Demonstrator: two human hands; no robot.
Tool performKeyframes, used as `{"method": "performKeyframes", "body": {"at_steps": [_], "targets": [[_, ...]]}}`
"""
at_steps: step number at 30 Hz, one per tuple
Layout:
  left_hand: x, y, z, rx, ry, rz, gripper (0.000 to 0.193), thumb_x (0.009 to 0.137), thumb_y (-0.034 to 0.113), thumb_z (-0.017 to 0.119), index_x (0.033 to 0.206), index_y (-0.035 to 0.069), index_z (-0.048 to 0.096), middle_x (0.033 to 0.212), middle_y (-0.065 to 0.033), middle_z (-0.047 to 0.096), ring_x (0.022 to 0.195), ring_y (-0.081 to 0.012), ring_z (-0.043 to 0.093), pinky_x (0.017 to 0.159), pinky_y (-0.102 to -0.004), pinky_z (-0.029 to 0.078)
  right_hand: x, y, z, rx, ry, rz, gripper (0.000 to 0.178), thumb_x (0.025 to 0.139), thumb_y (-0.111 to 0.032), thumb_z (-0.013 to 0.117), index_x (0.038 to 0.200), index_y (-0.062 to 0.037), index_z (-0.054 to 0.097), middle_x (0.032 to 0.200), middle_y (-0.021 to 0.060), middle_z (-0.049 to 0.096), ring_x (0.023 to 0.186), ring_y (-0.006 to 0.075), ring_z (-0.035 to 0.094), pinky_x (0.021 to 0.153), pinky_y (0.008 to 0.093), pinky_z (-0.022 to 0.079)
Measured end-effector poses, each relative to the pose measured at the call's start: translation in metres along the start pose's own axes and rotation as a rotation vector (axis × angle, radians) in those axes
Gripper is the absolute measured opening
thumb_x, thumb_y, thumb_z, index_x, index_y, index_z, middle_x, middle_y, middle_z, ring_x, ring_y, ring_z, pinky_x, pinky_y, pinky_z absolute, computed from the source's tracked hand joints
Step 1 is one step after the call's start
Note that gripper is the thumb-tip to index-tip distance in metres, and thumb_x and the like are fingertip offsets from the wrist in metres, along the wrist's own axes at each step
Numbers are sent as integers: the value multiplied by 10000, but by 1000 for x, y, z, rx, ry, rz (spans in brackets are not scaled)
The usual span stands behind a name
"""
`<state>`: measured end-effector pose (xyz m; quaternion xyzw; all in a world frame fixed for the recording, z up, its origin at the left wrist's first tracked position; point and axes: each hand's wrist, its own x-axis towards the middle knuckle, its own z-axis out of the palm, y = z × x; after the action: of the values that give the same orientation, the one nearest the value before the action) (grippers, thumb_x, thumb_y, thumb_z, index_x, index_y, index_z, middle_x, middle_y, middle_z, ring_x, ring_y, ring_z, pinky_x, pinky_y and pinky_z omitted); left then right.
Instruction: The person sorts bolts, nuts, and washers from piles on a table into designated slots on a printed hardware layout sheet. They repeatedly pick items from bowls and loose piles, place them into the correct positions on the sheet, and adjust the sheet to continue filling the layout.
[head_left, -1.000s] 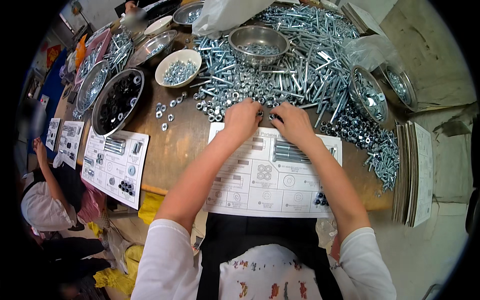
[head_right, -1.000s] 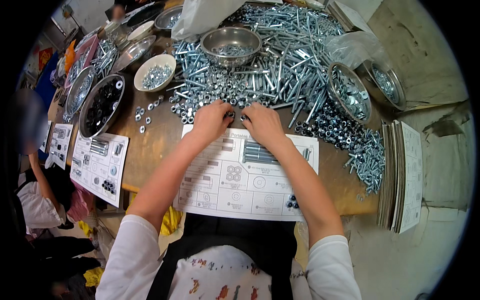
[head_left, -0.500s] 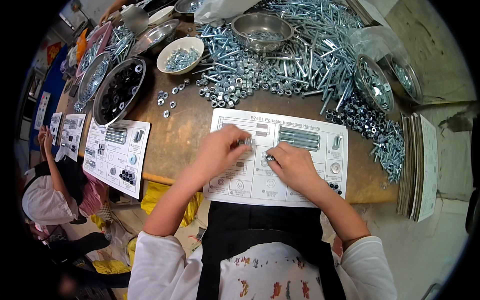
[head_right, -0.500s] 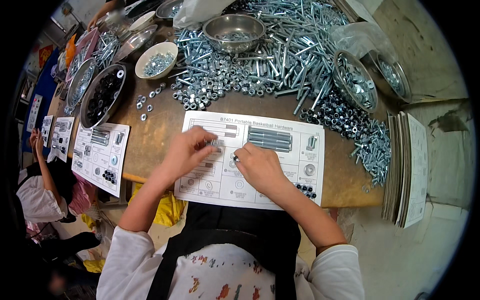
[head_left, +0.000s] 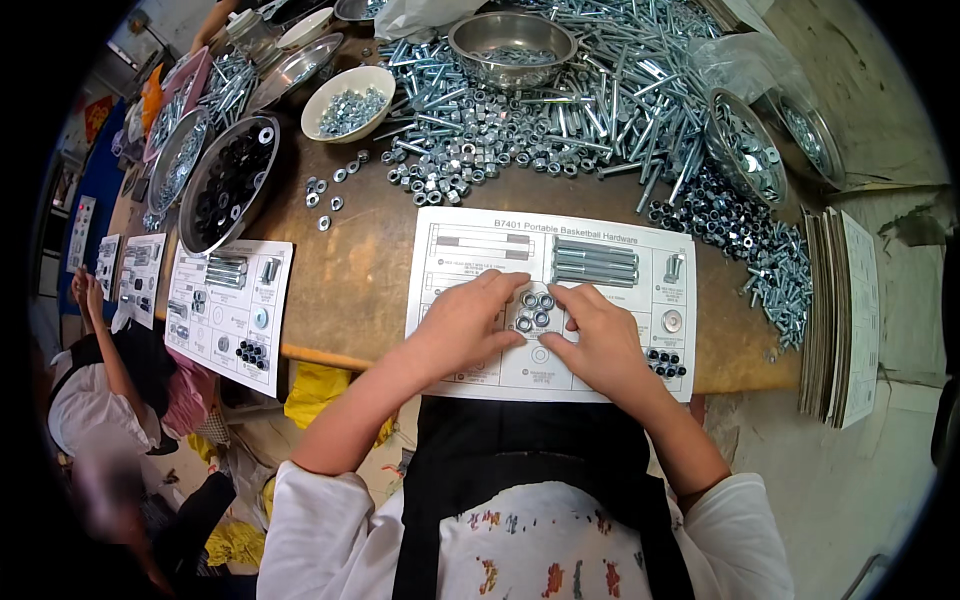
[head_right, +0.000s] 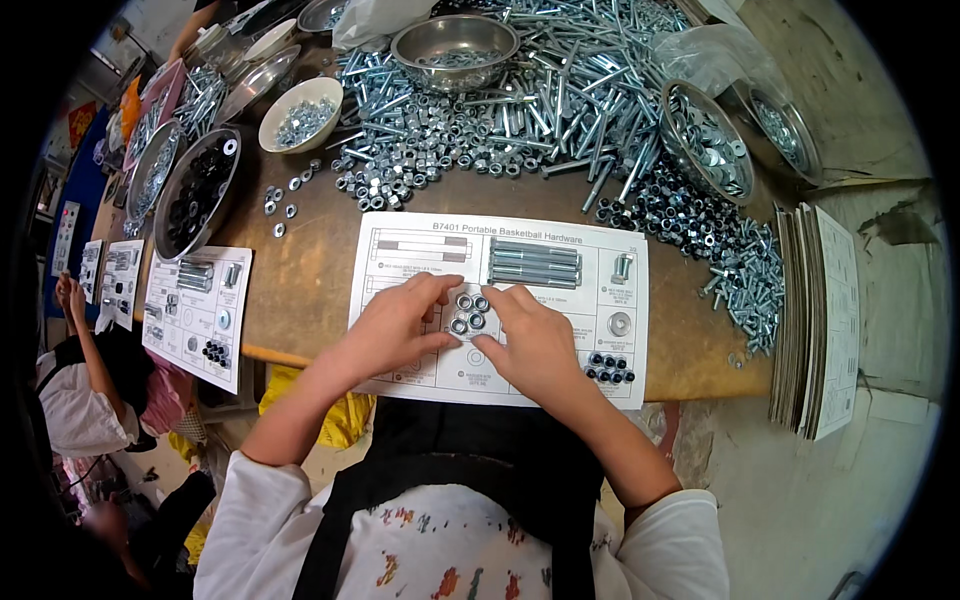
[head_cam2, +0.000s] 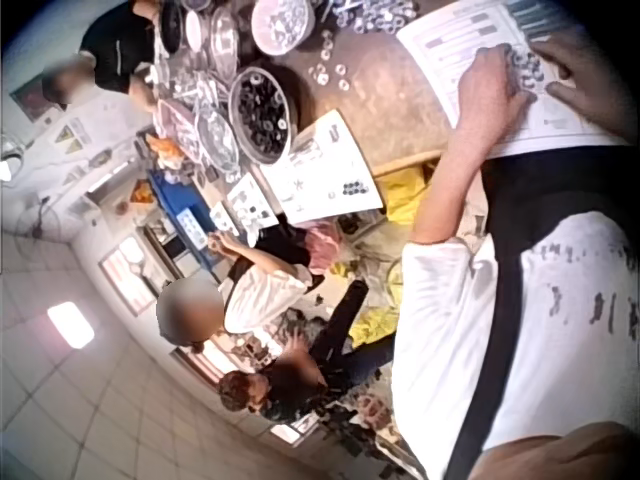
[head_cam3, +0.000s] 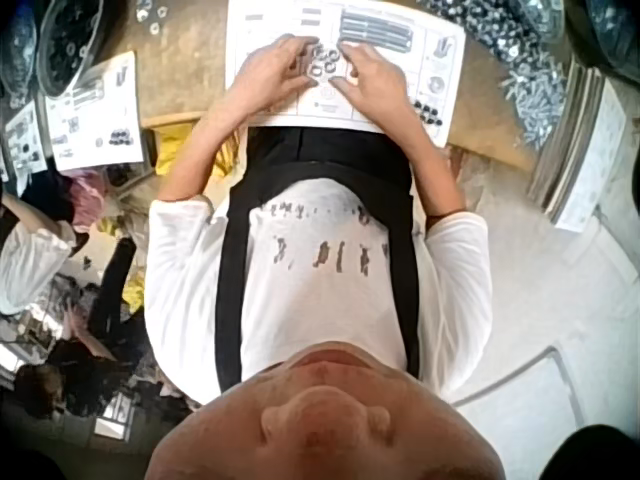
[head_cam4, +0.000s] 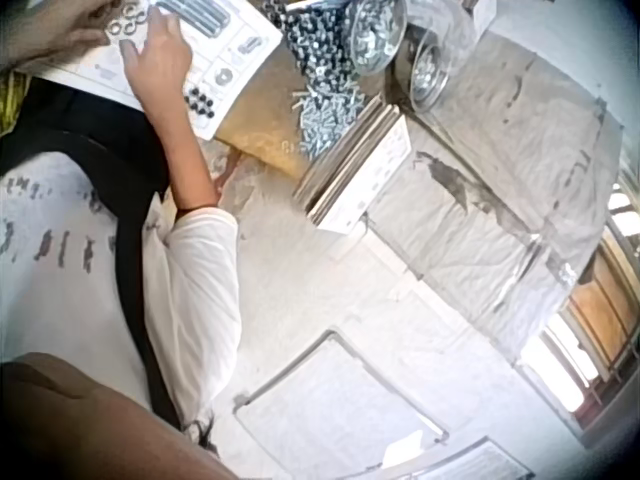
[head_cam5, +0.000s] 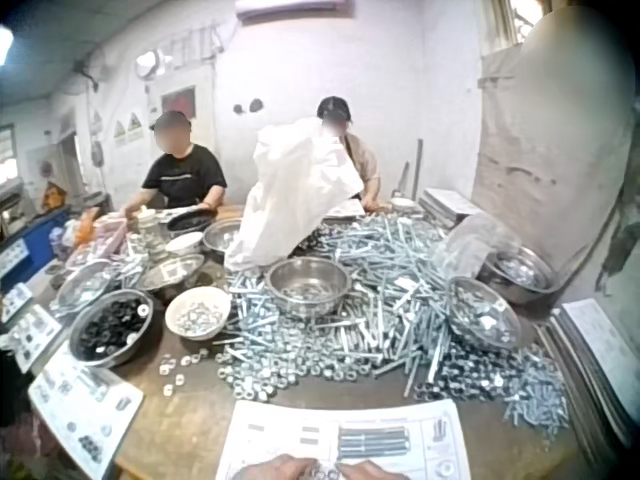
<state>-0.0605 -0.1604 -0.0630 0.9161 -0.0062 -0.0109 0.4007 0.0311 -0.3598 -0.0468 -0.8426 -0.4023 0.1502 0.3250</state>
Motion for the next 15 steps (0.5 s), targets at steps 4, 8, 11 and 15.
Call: {"method": "performKeyframes", "body": {"at_steps": [4,8,11,15], "targets": [[11,-7,1,121,-25,72,518,775,193,785,1245,77,603,991,-120,633,855,-310,651,728,-412,516,4,10,17,-50,58,-62,380,785,-103,748,1149,-35,663,937,95,642,750,220,674,677,333,532],[11,-9,7,86,-4,24,440,780,189,776,1184,78,642,952,-125,629,836,-321,648,731,-418,516,8,19,22,-39,43,-59,364,786,-109,748,1134,-39,667,938,97,644,763,229,673,685,341,531],[10,-14,5,96,41,37,418,784,181,764,1174,83,646,954,-142,624,851,-348,640,740,-431,515,13,12,19,-39,48,-87,310,812,-153,723,1106,-76,660,944,102,625,783,322,651,673,413,523],[6,-9,5,77,33,67,437,782,210,771,1171,68,632,971,-149,619,901,-368,629,762,-451,511,9,12,18,-14,29,-63,337,785,-133,757,1104,-76,665,921,84,641,744,243,673,661,371,529]]}}
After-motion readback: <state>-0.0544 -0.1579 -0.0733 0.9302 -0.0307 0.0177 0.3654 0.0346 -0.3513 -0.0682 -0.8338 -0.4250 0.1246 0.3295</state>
